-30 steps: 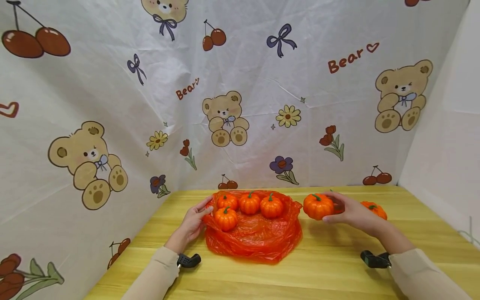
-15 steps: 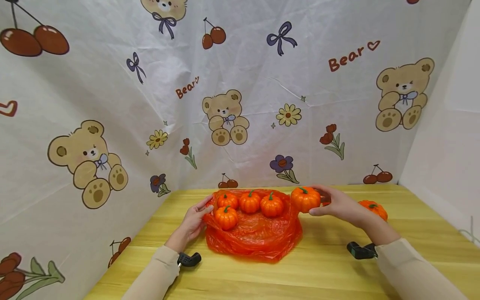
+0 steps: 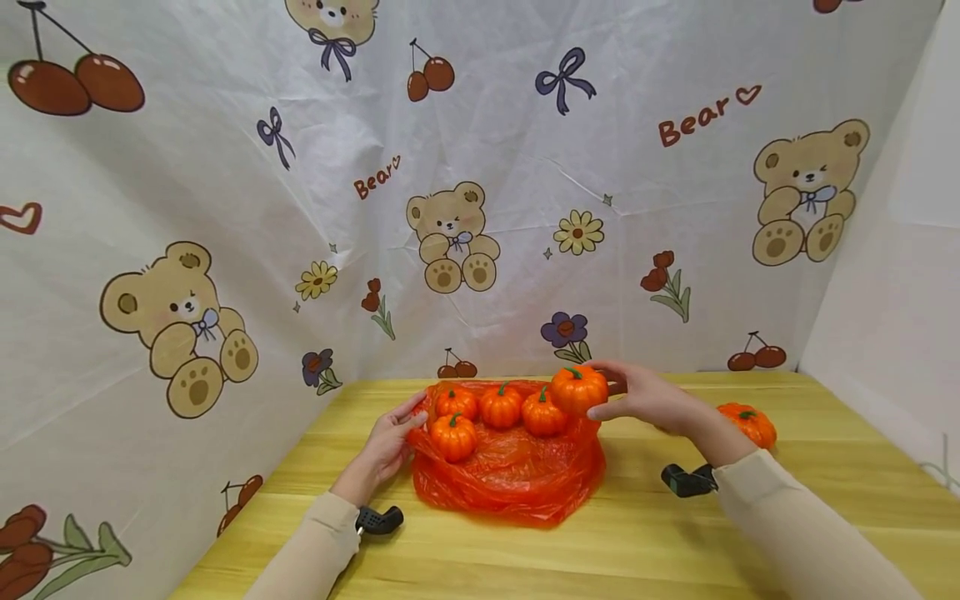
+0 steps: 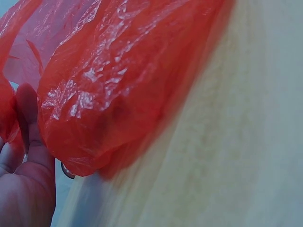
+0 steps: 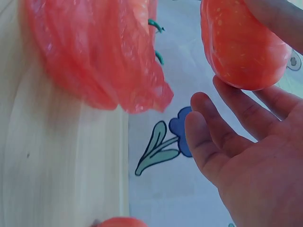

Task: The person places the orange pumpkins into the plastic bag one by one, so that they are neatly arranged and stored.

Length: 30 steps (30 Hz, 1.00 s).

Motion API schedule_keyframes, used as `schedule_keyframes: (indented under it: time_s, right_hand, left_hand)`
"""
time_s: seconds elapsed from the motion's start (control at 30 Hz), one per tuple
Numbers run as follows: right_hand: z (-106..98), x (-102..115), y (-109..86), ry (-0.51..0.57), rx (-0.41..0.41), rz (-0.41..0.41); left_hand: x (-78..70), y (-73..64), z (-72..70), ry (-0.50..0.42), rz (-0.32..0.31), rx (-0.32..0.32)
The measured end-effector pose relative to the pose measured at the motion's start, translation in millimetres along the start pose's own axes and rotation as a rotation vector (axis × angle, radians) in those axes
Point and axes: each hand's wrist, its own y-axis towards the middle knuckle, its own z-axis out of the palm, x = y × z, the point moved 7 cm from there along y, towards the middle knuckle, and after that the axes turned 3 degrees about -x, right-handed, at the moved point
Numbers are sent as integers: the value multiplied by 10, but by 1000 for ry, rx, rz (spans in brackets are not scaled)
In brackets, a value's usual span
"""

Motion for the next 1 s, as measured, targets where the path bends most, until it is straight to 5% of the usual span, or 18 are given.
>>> schedule_keyframes:
  time_s: [0.17, 1.0]
  right_hand:
    - [154, 6, 78, 88, 42, 31]
    - [721, 46, 724, 55, 126, 103]
  left_hand:
    - [55, -11, -10, 3, -15, 10]
    - [-11, 21, 7, 1, -10, -3]
